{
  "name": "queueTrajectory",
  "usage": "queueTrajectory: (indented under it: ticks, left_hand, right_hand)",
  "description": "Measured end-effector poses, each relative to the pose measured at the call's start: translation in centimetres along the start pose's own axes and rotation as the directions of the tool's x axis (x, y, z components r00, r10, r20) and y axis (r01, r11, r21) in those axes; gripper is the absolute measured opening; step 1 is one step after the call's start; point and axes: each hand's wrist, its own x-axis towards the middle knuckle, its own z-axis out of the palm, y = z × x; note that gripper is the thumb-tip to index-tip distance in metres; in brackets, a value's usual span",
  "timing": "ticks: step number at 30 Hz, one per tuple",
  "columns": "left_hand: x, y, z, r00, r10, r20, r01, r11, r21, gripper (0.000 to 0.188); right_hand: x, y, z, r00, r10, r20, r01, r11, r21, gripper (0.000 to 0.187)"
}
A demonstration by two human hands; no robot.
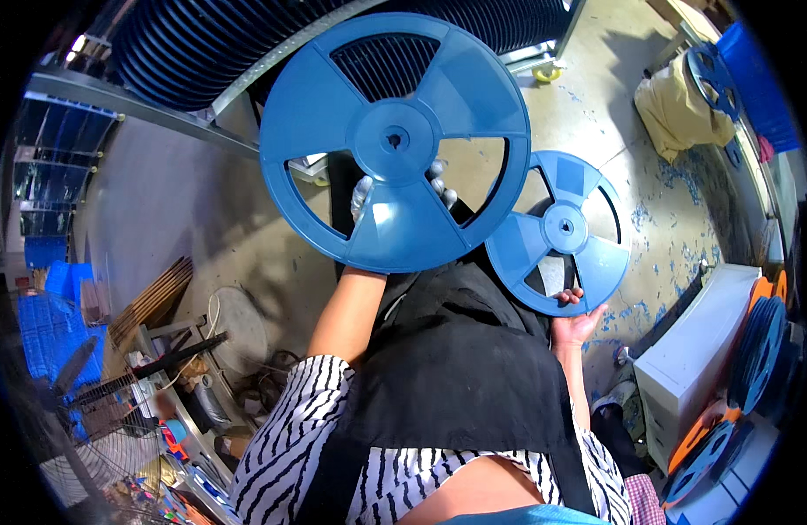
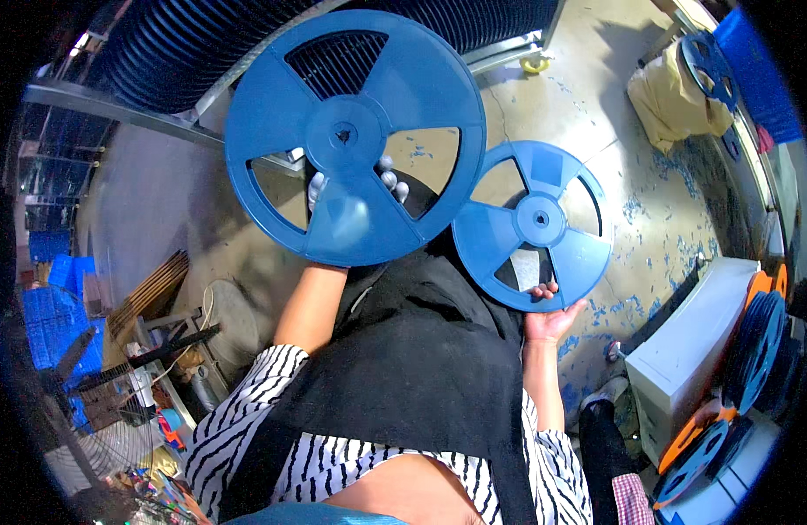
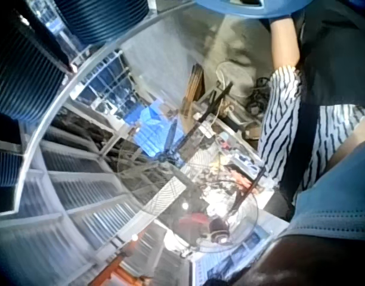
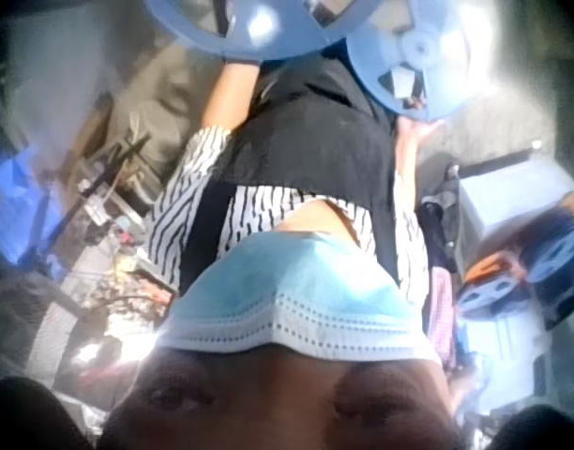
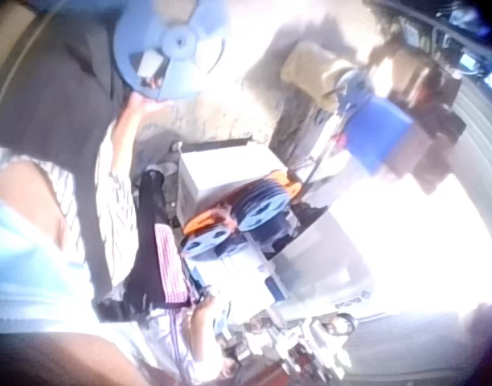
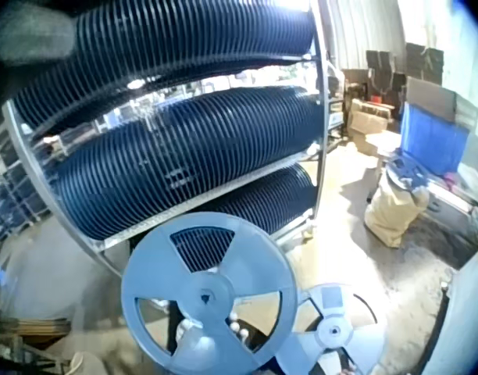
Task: The person picks up blue plastic spools from a table, wipes them with a cloth, and stacks them onto a metal rack. The person repeats this process for several spools.
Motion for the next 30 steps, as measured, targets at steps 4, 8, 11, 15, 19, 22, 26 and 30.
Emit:
queueTrajectory:
  ticks: [4, 8, 11, 15, 19, 22, 26, 30]
  left_hand:
    - [-1.9, 1.9, -1.0, 0.999, -0.016, 0.043, 0.016, 1.000, -0.001, 0.079]
    - [-3.3, 2.7, -1.0, 0.999, 0.045, 0.020, -0.044, 0.999, -0.002, 0.080]
    - [-5.8, 4.6, -1.1, 0.975, 0.200, -0.099, -0.183, 0.970, 0.159, 0.074]
    - [-10.8, 9.0, -2.8, 0.809, 0.418, -0.412, -0.232, 0.873, 0.429, 0.052]
    - [-14.9, 10.6, -7.2, 0.569, 0.643, -0.513, -0.139, 0.690, 0.710, 0.023]
    - [-16.0, 12.0, -13.9, 0.466, 0.644, -0.606, -0.252, 0.754, 0.607, 0.022]
    - [-13.0, 15.4, -18.5, 0.374, 0.794, -0.480, -0.189, 0.572, 0.798, 0.023]
    - [-8.6, 19.9, -20.5, 0.394, 0.795, -0.462, -0.384, 0.599, 0.702, 0.018]
  right_hand:
    - [0.4, 0.4, 0.0, 1.000, 0.002, 0.006, -0.001, 0.996, -0.088, 0.076]
    - [0.8, -0.4, -0.5, 1.000, 0.012, -0.005, -0.012, 0.996, -0.091, 0.077]
    - [0.8, -0.3, -0.7, 0.998, -0.051, -0.043, 0.043, 0.984, -0.170, 0.074]
    - [-0.5, 0.3, 1.3, 0.991, -0.090, -0.103, 0.076, 0.988, -0.132, 0.070]
    - [-0.3, -0.2, 0.6, 0.991, -0.099, -0.095, 0.071, 0.962, -0.262, 0.071]
    - [0.0, -0.6, 1.1, 0.986, -0.124, -0.108, 0.081, 0.938, -0.337, 0.072]
    - [0.2, -0.8, 1.3, 0.977, -0.151, -0.148, 0.074, 0.901, -0.428, 0.074]
    - [0.6, -2.2, 0.5, 0.983, -0.141, -0.119, 0.065, 0.869, -0.491, 0.080]
